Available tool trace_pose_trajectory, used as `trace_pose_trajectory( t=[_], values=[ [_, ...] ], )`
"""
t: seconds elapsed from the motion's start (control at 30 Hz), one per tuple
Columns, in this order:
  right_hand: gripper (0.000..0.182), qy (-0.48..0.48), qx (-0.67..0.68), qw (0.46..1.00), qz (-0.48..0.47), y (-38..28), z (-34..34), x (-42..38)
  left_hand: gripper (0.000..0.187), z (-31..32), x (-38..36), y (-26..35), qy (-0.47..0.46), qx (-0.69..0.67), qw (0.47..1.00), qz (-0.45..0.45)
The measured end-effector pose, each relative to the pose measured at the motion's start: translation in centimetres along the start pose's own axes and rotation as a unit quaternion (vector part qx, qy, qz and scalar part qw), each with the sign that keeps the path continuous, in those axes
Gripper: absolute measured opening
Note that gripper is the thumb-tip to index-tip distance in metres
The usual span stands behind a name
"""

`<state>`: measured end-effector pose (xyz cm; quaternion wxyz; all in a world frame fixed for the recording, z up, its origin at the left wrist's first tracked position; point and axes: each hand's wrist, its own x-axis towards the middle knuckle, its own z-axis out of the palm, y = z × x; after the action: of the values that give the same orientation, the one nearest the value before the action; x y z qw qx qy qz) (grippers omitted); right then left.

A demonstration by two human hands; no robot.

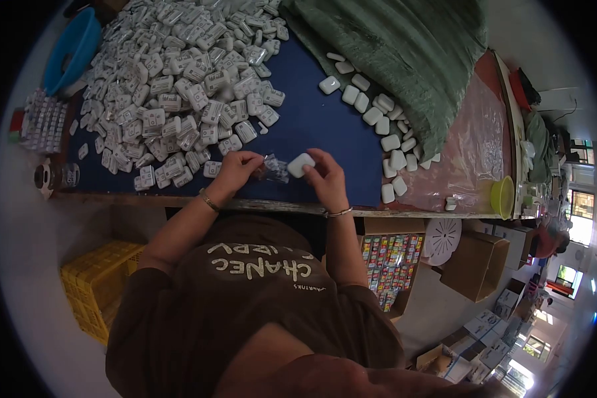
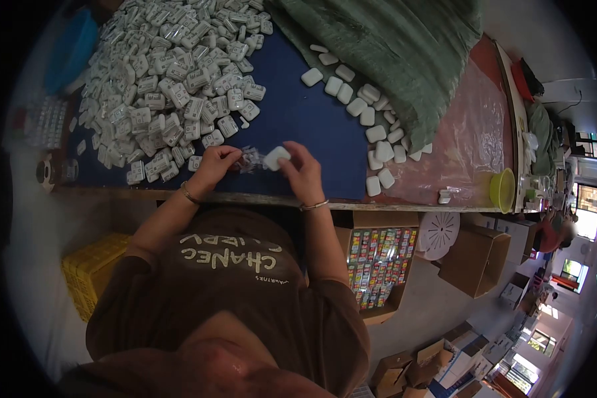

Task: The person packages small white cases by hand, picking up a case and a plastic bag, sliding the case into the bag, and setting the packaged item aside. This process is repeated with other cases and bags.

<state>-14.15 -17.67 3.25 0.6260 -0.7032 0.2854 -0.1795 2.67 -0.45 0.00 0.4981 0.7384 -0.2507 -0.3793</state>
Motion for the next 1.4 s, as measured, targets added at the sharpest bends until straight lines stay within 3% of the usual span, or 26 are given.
trace_pose_trajectory(
  t=[0.07, 0.1, 0.17, 0.67, 0.97, 1.4],
  values=[
    [0.027, -0.089, 0.126, 0.988, 0.029, -1.5, 2.3, -0.7, 0.024, 0.4, -0.6, 1.1, -0.031, -0.260, 0.961, -0.089],
    [0.027, -0.088, 0.126, 0.988, 0.028, -1.7, 3.0, -0.9, 0.024, 0.5, -0.8, 1.5, -0.031, -0.259, 0.961, -0.088],
    [0.027, -0.082, 0.014, 0.997, -0.001, -2.1, 4.1, -1.0, 0.025, 0.6, -1.2, 2.2, -0.057, -0.392, 0.913, -0.096],
    [0.023, 0.068, 0.011, 0.995, -0.071, -4.1, 2.5, 0.1, 0.015, 0.5, -1.6, 2.6, 0.019, -0.306, 0.951, -0.048],
    [0.025, 0.005, -0.089, 0.993, -0.079, -4.7, 2.2, 0.5, 0.015, 0.5, -1.8, 3.3, 0.014, -0.216, 0.976, -0.030],
    [0.026, 0.007, -0.077, 0.994, -0.076, -3.8, 2.7, 0.5, 0.020, 1.1, -2.1, 3.4, 0.045, -0.210, 0.977, -0.005]
  ],
)
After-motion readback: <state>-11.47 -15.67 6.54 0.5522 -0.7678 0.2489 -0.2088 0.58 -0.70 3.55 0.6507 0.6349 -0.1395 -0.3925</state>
